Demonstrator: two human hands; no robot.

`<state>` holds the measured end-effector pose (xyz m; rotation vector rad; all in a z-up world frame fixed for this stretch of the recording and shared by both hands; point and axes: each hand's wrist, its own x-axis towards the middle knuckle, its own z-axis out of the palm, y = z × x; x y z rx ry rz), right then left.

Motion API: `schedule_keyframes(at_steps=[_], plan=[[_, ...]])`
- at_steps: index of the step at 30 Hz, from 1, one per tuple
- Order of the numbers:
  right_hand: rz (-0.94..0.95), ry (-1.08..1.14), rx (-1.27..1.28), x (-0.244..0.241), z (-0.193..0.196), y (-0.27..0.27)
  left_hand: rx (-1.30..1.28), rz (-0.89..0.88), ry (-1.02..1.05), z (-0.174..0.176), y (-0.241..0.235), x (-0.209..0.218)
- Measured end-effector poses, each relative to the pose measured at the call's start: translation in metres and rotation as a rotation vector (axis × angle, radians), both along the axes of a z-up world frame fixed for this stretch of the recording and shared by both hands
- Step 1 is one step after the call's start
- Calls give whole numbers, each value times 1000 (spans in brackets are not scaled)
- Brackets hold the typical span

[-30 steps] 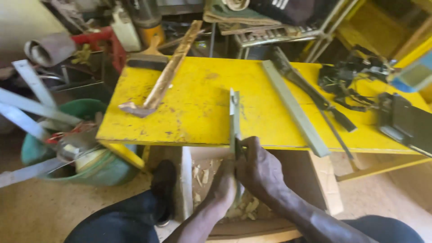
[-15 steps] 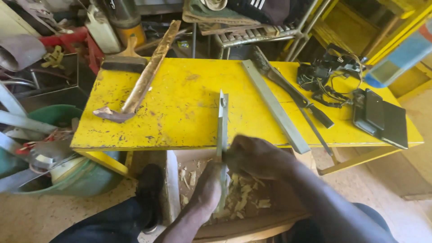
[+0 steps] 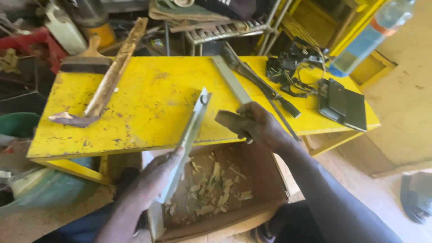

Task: Sanding the edges of a metal bracket using sandpaper at a workbench to remove burrs and smooth the surface.

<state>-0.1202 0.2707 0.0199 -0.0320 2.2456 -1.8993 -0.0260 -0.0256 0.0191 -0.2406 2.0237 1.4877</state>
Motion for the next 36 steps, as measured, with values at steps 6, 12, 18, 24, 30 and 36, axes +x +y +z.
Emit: schedule_keyframes(at_steps=[6, 12, 18, 24, 30, 36], plan=[[77, -152, 130, 9, 36, -4, -266, 10, -149, 54, 13, 6], [-36, 89, 280, -6, 4, 7, -313, -53, -34, 42, 3, 7], [-47, 828, 566, -5, -1, -2, -451, -119, 24, 37, 0, 8], [-51, 1126, 603, -6, -10, -27, -377, -155, -32, 49, -5, 15], [114, 1199, 606, -11, -41, -49, -415, -163, -76, 59, -4, 13], [131, 1051, 738, -12, -58, -51, -333, -131, -52, 46, -8, 11]])
